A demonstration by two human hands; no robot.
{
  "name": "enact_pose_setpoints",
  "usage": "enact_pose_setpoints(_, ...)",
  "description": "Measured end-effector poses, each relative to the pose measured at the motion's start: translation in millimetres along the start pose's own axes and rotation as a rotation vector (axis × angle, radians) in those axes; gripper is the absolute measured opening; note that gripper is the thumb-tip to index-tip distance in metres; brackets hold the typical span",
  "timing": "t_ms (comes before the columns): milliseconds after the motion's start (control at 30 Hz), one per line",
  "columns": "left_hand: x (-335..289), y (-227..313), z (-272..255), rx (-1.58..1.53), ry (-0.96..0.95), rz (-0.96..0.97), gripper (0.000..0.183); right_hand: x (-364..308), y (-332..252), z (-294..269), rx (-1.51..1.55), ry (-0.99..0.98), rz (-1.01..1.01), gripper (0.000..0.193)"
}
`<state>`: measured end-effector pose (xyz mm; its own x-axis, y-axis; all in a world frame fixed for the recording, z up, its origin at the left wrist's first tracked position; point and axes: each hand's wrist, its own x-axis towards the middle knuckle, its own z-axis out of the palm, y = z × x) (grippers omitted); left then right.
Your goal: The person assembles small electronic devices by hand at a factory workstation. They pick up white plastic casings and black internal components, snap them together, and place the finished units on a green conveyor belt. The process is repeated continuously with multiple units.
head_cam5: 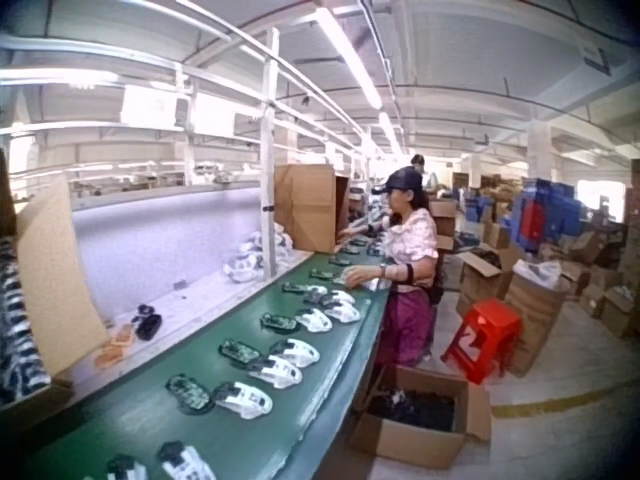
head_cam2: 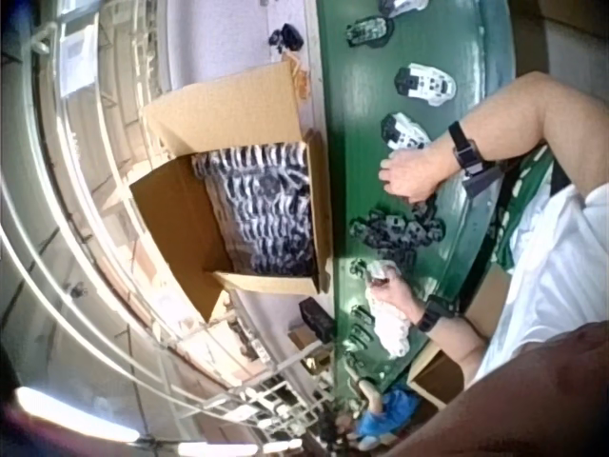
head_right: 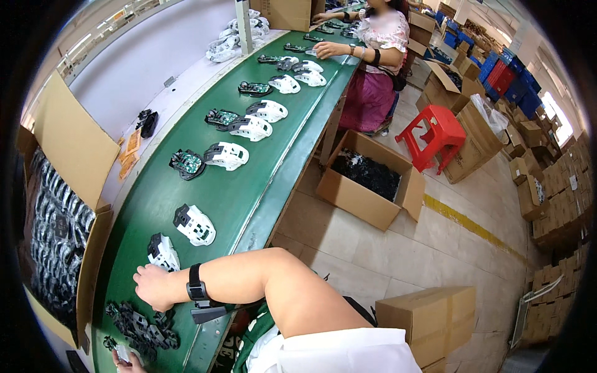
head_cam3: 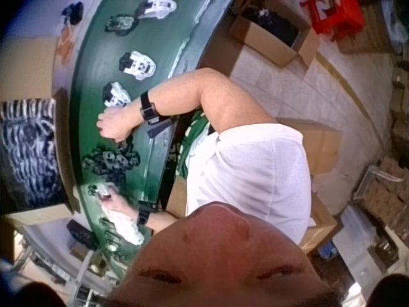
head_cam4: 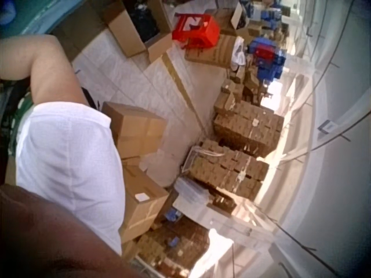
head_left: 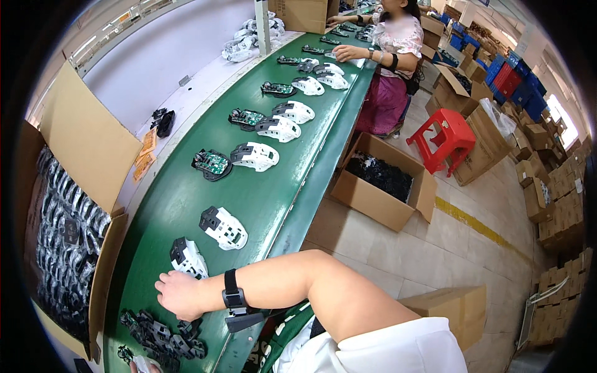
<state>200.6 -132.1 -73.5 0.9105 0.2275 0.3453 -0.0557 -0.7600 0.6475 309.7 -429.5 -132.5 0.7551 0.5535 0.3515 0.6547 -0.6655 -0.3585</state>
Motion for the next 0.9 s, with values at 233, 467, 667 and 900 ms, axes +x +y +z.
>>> enact_pose_setpoints(233,-40,-37,11,0.488,0.113,0.092,0.062,-5,-11,-7,0.21,-0.088,-0.152,0.056)
enact_pose_setpoints(467,-26,-29,39,0.34,0.17,-0.09,0.078,-2,-8,-27,0.1,0.05,-0.17,0.054)
enact_pose_setpoints(667,-26,8,35,0.329,0.091,-0.141,0.098,-5,-3,-31,0.109,0.018,-0.119,0.053)
enact_pose_setpoints(900,-7,9,32,0.34,0.209,-0.085,0.07,-5,6,-7,0.153,0.048,-0.071,0.066)
